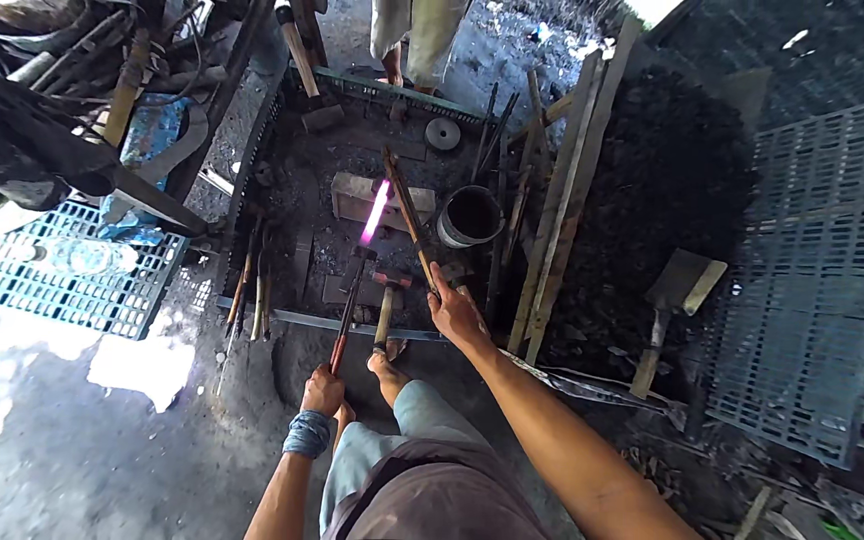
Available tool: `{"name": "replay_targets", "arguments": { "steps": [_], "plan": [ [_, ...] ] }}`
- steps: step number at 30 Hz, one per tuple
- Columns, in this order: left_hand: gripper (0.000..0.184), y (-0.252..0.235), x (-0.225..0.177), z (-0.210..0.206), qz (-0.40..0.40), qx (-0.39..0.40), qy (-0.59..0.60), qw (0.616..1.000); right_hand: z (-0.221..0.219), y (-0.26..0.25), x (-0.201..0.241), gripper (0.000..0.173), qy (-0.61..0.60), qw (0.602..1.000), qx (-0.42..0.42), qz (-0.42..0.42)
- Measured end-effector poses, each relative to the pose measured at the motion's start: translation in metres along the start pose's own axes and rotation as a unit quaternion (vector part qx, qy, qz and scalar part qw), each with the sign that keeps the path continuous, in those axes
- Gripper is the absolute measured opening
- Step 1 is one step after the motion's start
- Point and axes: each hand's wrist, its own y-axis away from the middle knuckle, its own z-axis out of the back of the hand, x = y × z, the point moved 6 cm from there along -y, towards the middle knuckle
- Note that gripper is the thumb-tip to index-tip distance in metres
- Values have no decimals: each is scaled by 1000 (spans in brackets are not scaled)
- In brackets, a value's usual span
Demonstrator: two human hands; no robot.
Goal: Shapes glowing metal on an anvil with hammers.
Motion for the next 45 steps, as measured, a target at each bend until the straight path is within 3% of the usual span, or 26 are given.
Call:
{"name": "replay_targets", "arguments": {
  "steps": [23,32,37,40,42,45],
  "plan": [
    [34,1,-1,1,-4,-4,2,1000,-4,-2,2,63,19,1000,5,-4],
    [38,17,-41,1,-44,-24,-10,999,45,17,-20,61,-6,990,-135,33],
    [38,-25,-91,-31,-30,47,-2,998,24,-35,-48,65,-4,997,-48,-54],
    [47,-39,-98,-63,-4,53,15,998,18,-47,-21,68,-45,995,-2,-88],
    [44,-34,-100,-72,-6,55,33,998,29,-45,-17,68,-23,996,16,-85],
    [37,-34,-97,-57,-23,74,36,996,82,-54,-62,65,84,996,29,-31]
  ]
}}
